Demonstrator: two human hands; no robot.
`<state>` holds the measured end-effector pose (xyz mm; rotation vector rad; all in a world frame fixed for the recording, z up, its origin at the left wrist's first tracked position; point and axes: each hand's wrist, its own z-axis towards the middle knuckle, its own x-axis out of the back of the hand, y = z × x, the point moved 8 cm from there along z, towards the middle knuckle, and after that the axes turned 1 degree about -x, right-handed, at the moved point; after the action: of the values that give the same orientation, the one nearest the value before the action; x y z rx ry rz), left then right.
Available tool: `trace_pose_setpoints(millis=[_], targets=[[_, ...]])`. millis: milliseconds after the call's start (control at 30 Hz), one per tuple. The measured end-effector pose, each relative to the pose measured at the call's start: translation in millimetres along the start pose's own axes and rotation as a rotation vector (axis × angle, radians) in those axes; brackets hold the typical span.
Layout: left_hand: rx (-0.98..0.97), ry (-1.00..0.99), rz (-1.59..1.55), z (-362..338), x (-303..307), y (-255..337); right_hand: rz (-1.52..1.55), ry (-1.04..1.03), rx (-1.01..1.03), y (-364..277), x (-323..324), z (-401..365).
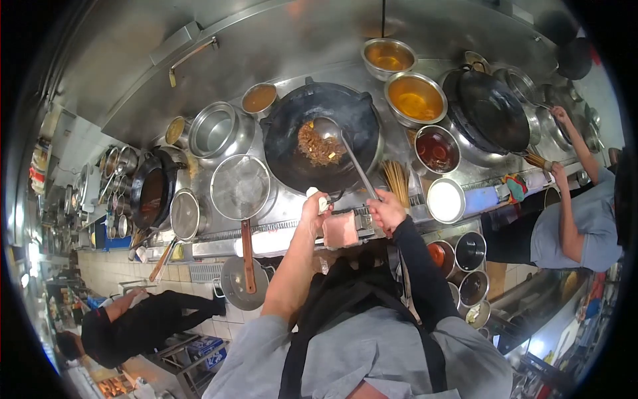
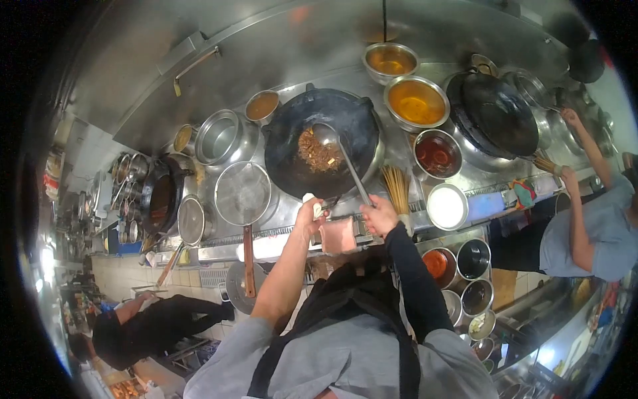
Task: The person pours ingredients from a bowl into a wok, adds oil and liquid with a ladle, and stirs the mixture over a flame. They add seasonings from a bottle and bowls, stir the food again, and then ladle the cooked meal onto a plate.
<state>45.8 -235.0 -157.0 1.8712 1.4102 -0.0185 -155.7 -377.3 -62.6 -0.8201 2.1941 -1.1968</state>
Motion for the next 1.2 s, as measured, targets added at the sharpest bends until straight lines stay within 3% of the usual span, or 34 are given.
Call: trace_pose_setpoints(millis=[100,133,200,267,400,467,533,600,667,833,900,933,1033,1100,1133,1200], targets=[[0.011,0.013,-0.017,-4.7,-3.1,0.0,-0.528,0.356,0.442,10.8,-12.2,48.3],[0.010,0.024,-0.022,-6.7,-4.1,1.1,-0.405,0.353,0.383,10.0,-21.0,60.2],[0.019,0.022,-0.025,-6.4,-3.5,1.5,-0.442,0.327,0.327,27.6,-28.0,98.9],[0.026,0.014,-0.028,-3.0,-0.5,-1.1,-0.578,0.113,0.389,14.6,-23.0,107.9],[0.047,-0.002,-0.022,3.7,3.6,-3.0,-0.985,-0.094,0.489,-33.5,14.4,44.8],[0.046,0.002,-0.020,2.4,3.2,-0.6,-1.171,0.016,0.343,-38.9,21.1,-4.7],[0.036,0.007,-0.019,-3.4,-1.3,2.0,-1.062,0.151,0.426,7.0,25.8,-29.1],[0.060,0.002,-0.032,-2.3,-4.1,1.8,-0.785,0.238,0.327,55.0,16.9,-51.8],[0.082,0.006,-0.031,-2.9,-0.8,-0.5,-0.491,0.299,0.356,97.9,6.4,-57.2],[0.101,-0.134,-0.015,23.2,6.5,-5.7,-0.307,0.237,0.310,117.2,-20.6,-68.0],[0.077,-0.087,0.062,24.4,9.0,-2.2,-0.446,0.336,0.331,126.2,-28.4,-79.2],[0.100,-0.173,0.043,35.1,10.9,-4.6,-0.546,0.393,0.349,129.4,-33.5,-87.4],[0.238,-0.306,0.005,43.8,7.5,-5.5,-0.524,0.466,0.345,140.9,-51.5,-108.4],[0.200,-0.292,0.042,52.3,14.4,-2.2,-0.443,0.439,0.275,139.0,-72.5,-131.8],[0.244,-0.316,0.045,49.7,15.3,-1.0,-0.358,0.457,0.445,139.5,-85.9,-141.9],[0.285,-0.326,0.031,55.4,26.1,3.2,0.080,0.277,0.020,147.9,-116.9,-176.6]])
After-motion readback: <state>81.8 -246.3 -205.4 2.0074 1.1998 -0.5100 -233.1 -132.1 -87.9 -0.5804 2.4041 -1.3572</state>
